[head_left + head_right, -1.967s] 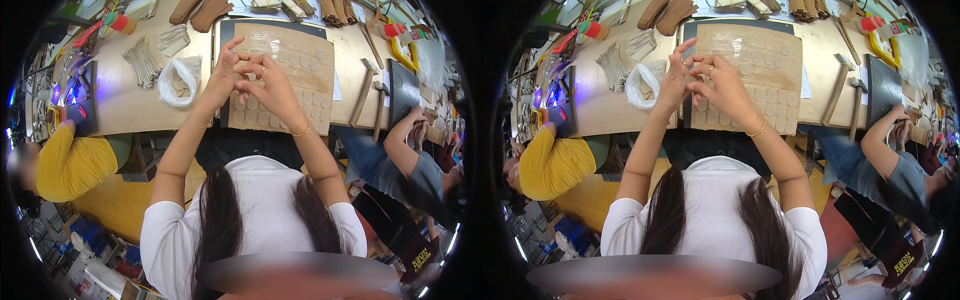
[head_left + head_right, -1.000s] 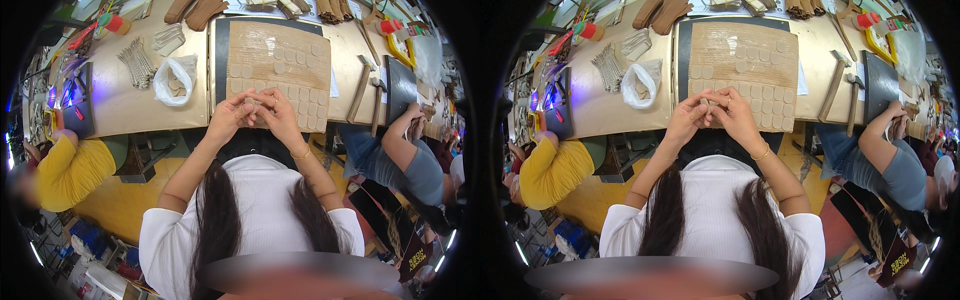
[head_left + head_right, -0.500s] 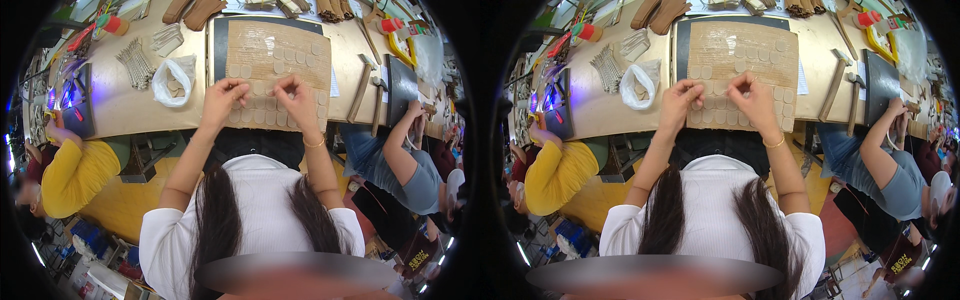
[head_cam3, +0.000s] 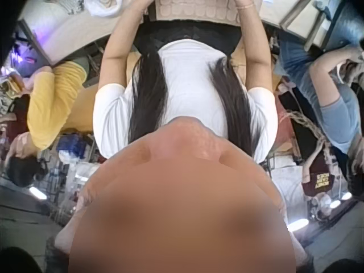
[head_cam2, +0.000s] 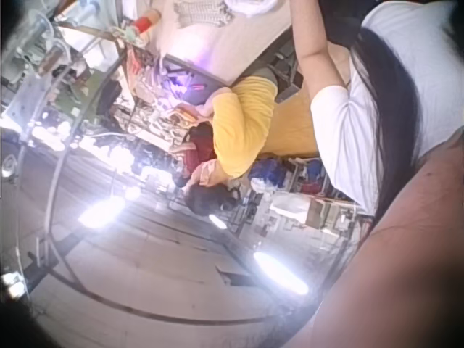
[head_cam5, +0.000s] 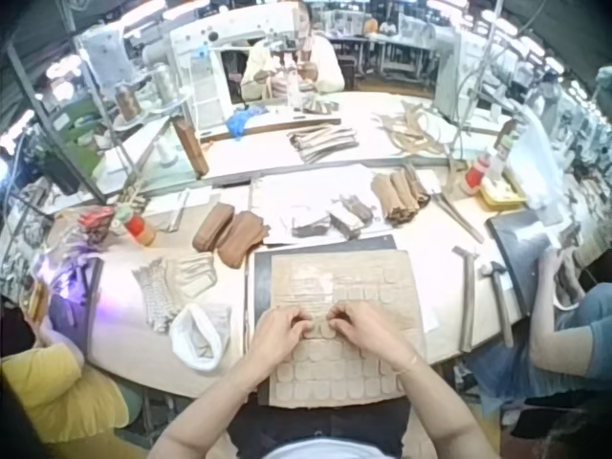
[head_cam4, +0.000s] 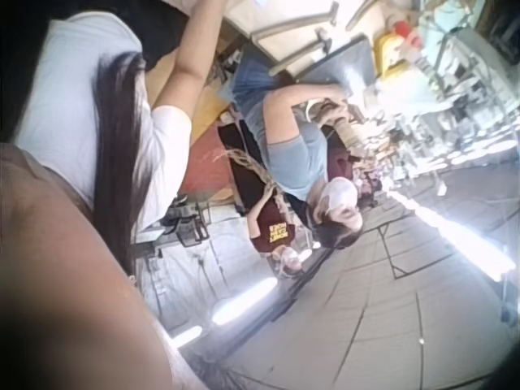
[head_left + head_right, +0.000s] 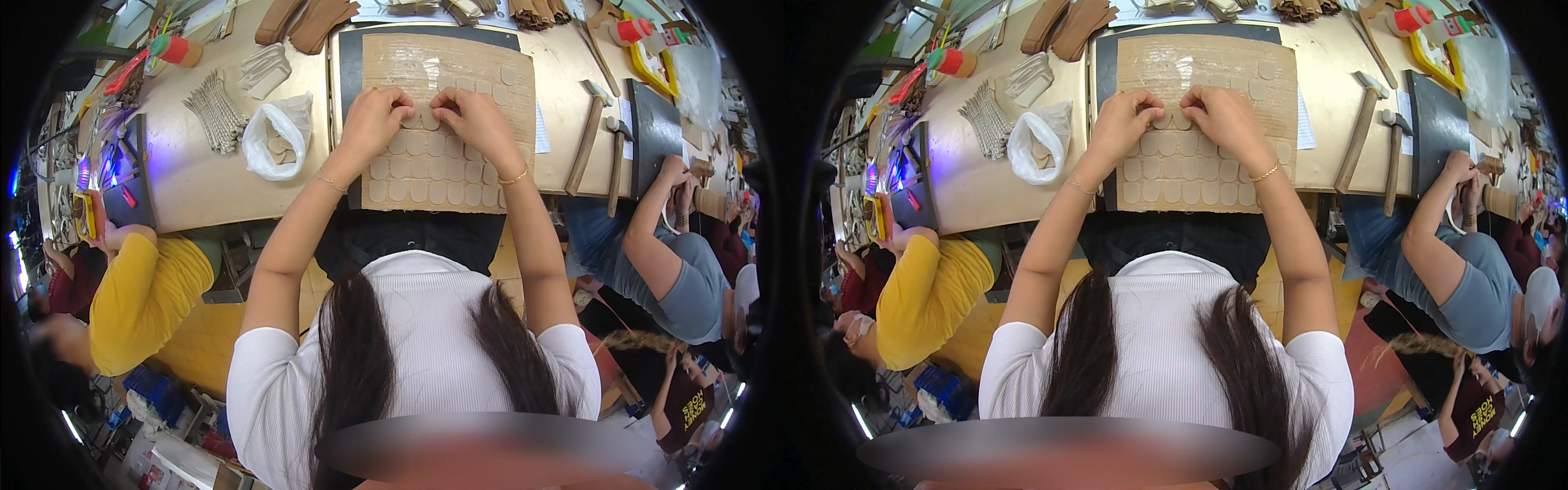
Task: The person unpacks small flat craft pieces from a plastic bag and arranges them in neat rows on a wooden board. They handle the pieces one by one, placing them in a grid pattern across the surface.
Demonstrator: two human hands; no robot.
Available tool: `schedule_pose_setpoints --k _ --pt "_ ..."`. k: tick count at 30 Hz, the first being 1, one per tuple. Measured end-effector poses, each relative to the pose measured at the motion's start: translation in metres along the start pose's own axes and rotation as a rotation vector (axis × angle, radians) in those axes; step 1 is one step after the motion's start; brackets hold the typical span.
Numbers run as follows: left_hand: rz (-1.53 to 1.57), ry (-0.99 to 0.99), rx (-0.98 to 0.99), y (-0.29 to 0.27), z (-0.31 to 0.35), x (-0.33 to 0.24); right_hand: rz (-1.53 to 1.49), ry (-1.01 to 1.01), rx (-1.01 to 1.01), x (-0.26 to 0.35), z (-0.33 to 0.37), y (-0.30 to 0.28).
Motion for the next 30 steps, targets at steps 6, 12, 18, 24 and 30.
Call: schedule_pose_setpoints --k 6,12,18,24,30 --pt "-0.142 0.124 -0.173 -0.010 0.004 -0.009 -0.001 -0.030 -0.042 -0.003 0.000 0.003" --pt "0.128 -0.183 0.058 0.002 0.003 0.005 -0.176 0.062 -0.062 -0.013 0.006 0.003" --pt "-0.186 0.049 -0.105 -0.005 0.003 -0.012 -0.035 -0.010 -0.094 -0.006 0.007 0.004" --pt "-0.241 0.043 -0.150 -0.003 0.006 -0.009 0.155 -0.166 -0.202 0.007 0.015 0.005" --pt "-0.297 0.099 -0.183 -0.003 0.010 -0.014 0.292 -0.238 -0.252 0.008 0.019 0.010"
Point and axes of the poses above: each hand's wrist, its own z-axis away from the middle knuckle, its own y-axis out of the palm, x = y × z, the point moved 8 cm from there along -z, towards the middle knuckle, and after that the axes turned 10 degrees about -z, right-handed, at the moved point
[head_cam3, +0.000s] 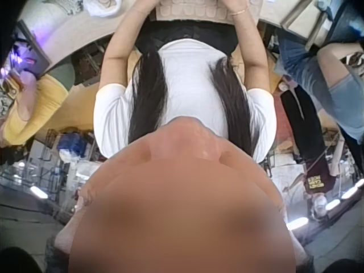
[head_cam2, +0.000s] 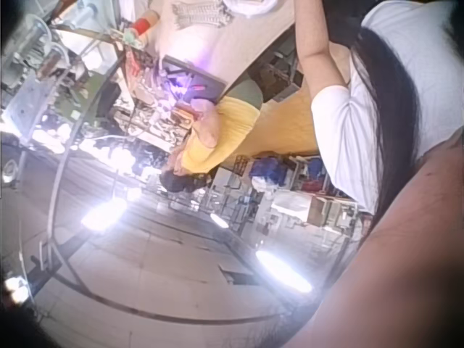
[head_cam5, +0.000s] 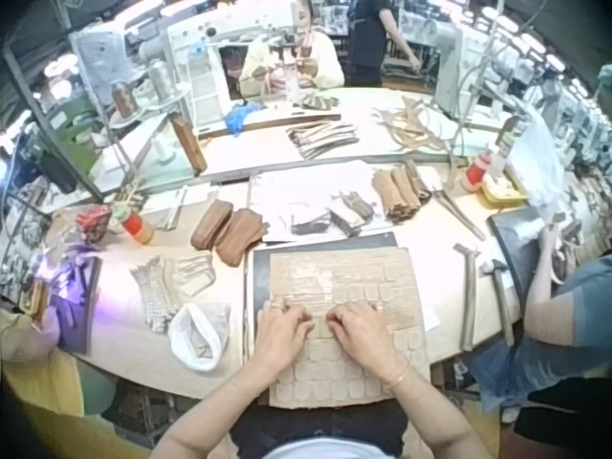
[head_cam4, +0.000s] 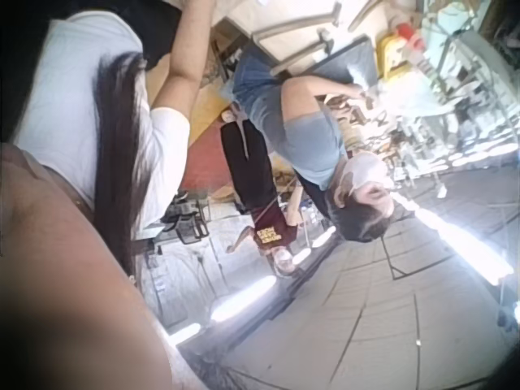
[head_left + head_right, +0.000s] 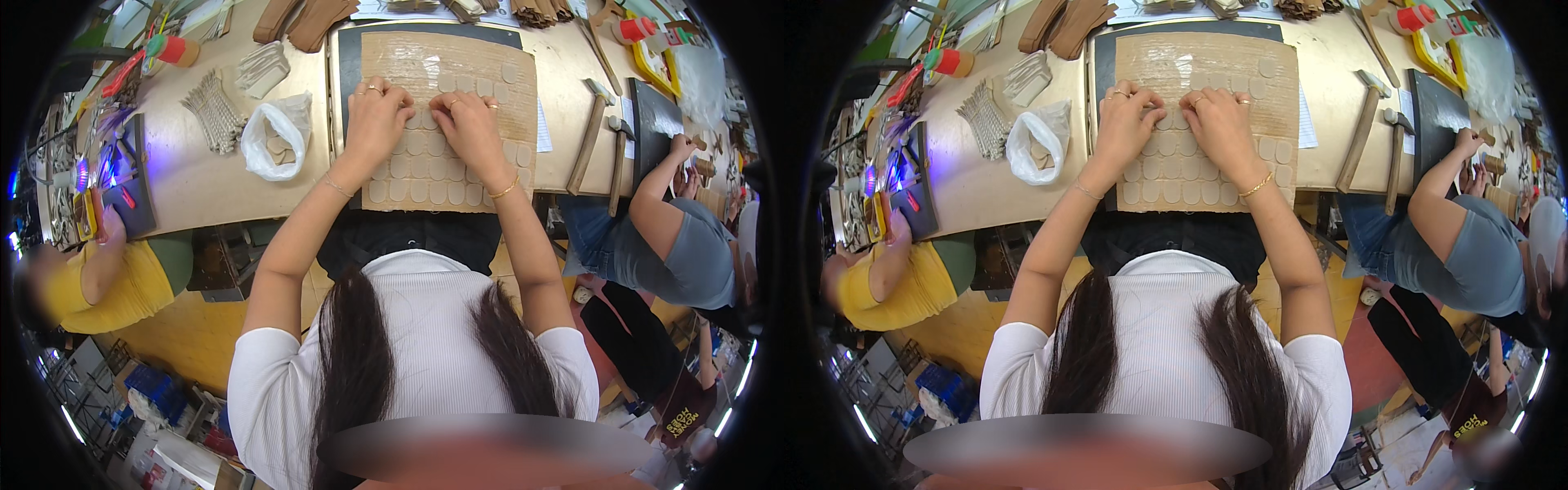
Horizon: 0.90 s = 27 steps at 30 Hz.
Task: The person unpacks small flat craft pieces from a plastic bag and arranges them in neat rows on a wooden board. They handle the pieces one by one, placing them in a grid pattern across the surface.
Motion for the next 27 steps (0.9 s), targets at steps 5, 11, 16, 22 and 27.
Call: schedule_pose_setpoints --k 5,11,16,22,27 --pt "-0.081 0.116 -0.064 -0.004 0.016 -0.006 0.011 -0.074 -0.064 0.002 0.004 0.003" --pt "-0.034 0.147 -0.084 -0.021 0.023 -0.008 0.052 -0.039 -0.034 0.004 0.009 -0.002" --pt "0.152 -0.475 -0.191 -0.102 0.060 0.101 -0.044 0.056 -0.143 0.005 0.008 -0.020" --pt "-0.346 -0.550 0.171 -0.090 0.089 0.148 -0.200 0.054 -0.164 0.021 0.010 -0.024" --pt "-0.359 -0.545 0.230 -0.059 0.096 0.164 -0.239 0.059 -0.238 0.022 0.032 -0.031"
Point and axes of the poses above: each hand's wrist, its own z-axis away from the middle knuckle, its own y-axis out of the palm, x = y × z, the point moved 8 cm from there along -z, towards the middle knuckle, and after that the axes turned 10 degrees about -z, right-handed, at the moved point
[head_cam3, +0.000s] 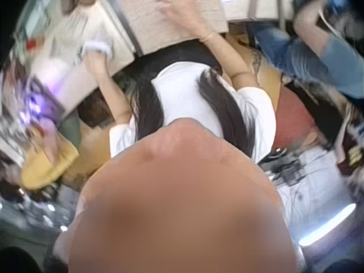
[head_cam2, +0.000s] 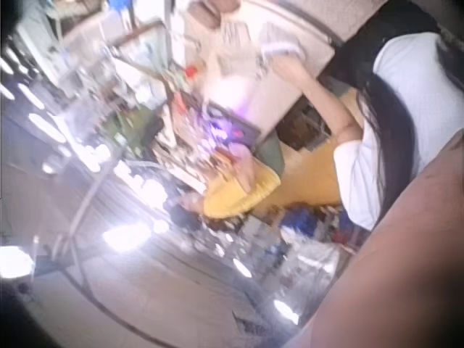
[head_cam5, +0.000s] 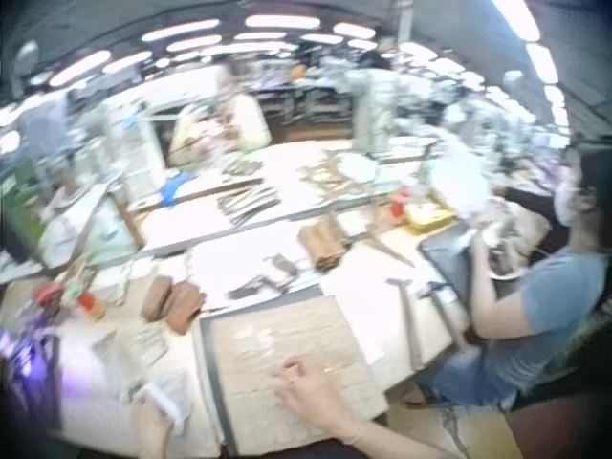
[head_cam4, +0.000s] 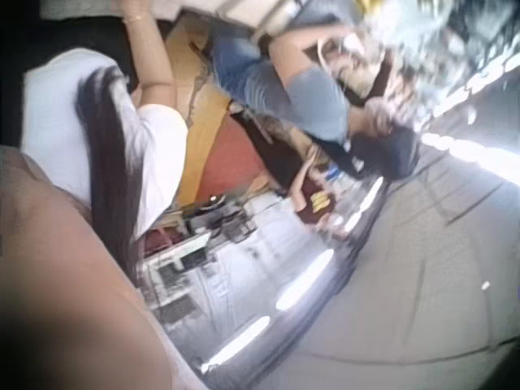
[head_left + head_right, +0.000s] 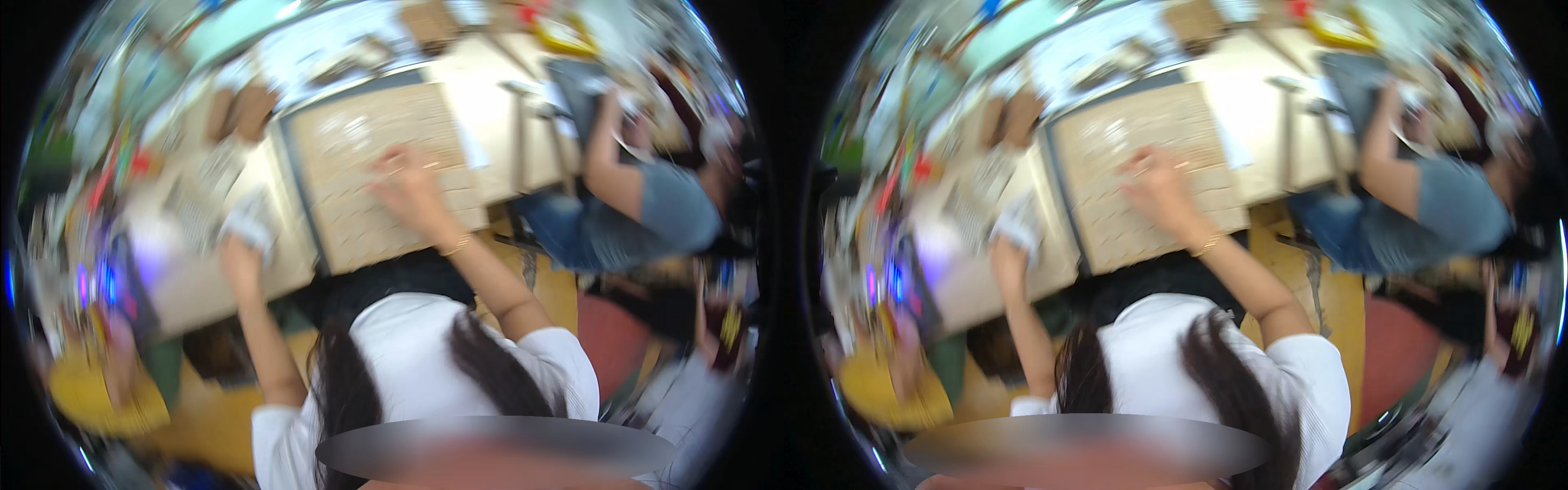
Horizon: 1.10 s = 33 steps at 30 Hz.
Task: The person unpacks small flat craft pieces from a plastic bag and arranges them in neat rows on a wooden board. They handle the pieces one by one, placing them in a grid pattern across the surface.
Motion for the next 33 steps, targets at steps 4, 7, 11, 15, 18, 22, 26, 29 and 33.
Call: schedule_pose_setpoints --k 4,7,11,15,18,22,26,29,33 --pt "-0.187 0.041 -0.021 -0.003 -0.014 0.000 -0.048 0.029 0.037 -0.006 0.005 0.001" --pt "-0.230 0.060 -0.009 -0.008 -0.021 0.000 -0.052 -0.034 -0.022 -0.002 0.010 -0.003" --pt "-0.200 0.077 -0.001 -0.009 -0.028 0.002 -0.115 -0.055 -0.006 0.003 0.018 0.000" --pt "-0.135 0.109 0.004 -0.004 -0.048 0.010 -0.147 -0.046 0.021 0.003 0.024 -0.001" --pt "-0.047 0.144 -0.003 -0.003 -0.061 0.020 -0.118 -0.070 0.029 0.006 0.025 -0.004" --pt "0.078 0.270 -0.038 -0.017 -0.069 0.016 -0.108 -0.059 0.034 0.006 0.027 -0.004" --pt "0.440 0.117 0.160 -0.018 -0.076 0.026 -0.100 -0.044 0.044 0.005 0.028 0.000" --pt "0.692 0.083 0.241 -0.020 -0.074 0.031 -0.100 -0.030 0.060 0.003 0.029 0.004" --pt "0.891 0.077 0.337 -0.022 -0.064 0.037 -0.078 -0.038 0.083 0.003 0.030 0.008"
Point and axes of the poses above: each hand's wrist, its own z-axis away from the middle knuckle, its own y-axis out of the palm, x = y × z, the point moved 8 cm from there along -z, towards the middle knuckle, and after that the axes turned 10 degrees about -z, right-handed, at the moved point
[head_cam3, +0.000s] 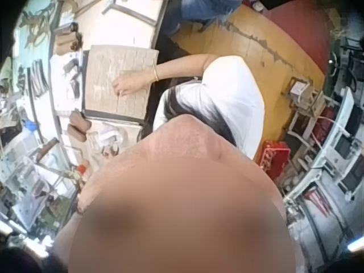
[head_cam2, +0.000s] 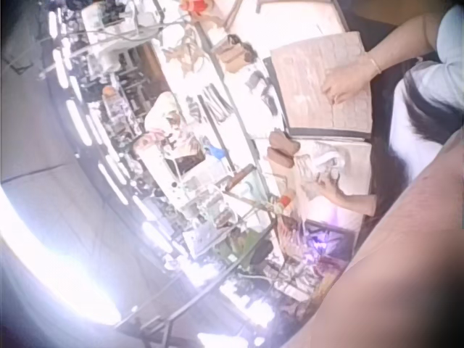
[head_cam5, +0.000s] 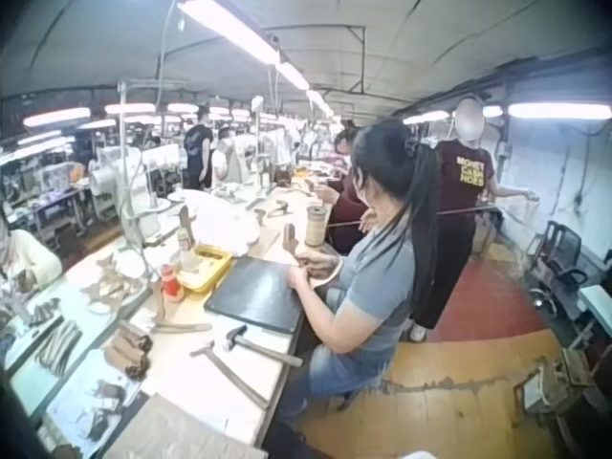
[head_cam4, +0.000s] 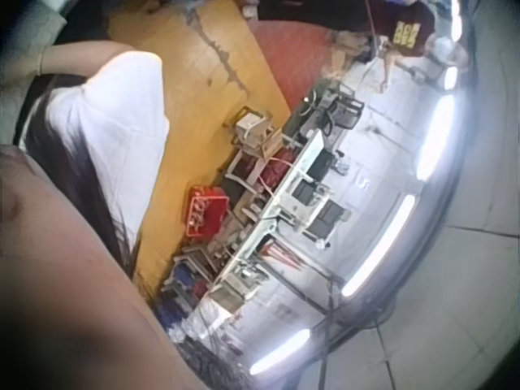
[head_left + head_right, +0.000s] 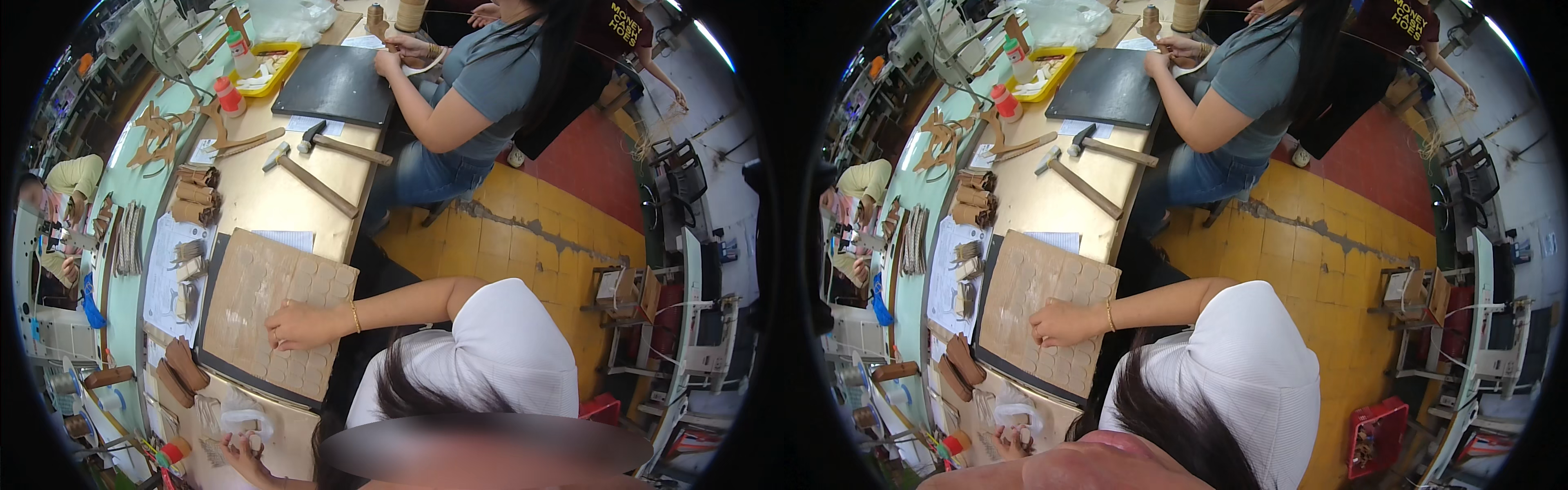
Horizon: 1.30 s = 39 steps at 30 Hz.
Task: The person unpacks small flat craft pieces from a plastic bag and arranges them in neat rows on a wooden board. They handle the pieces one by one, placing them in a grid pattern across the surface.
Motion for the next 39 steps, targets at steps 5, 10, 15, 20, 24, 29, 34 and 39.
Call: schedule_pose_setpoints --k 5,10,15,20,24,29,34,39 --pt "0.096 0.011 0.096 -0.011 0.010 -0.006 -0.006 0.006 0.015 0.000 -0.001 0.000" --pt "0.585 -0.030 0.049 -0.014 0.007 0.003 -0.082 -0.028 0.007 0.012 -0.006 -0.004" --pt "1.164 -0.074 0.276 0.054 0.019 -0.020 -0.236 -0.017 0.005 0.038 -0.014 0.002" --pt "1.470 -0.186 0.717 0.167 0.049 -0.076 -0.400 -0.092 -0.128 0.062 -0.020 -0.006" --pt "1.467 -0.283 0.952 0.228 0.064 -0.091 -0.347 -0.107 -0.206 0.063 -0.016 -0.011" --pt "1.461 -0.328 0.805 0.252 0.061 -0.082 -0.198 -0.072 -0.116 0.051 -0.006 0.000" --pt "1.555 -0.570 0.844 0.263 0.069 -0.082 -0.002 -0.018 -0.070 0.040 0.002 0.007" --pt "1.510 -0.518 0.927 0.266 0.071 -0.090 0.021 0.025 -0.033 0.033 0.004 0.004"
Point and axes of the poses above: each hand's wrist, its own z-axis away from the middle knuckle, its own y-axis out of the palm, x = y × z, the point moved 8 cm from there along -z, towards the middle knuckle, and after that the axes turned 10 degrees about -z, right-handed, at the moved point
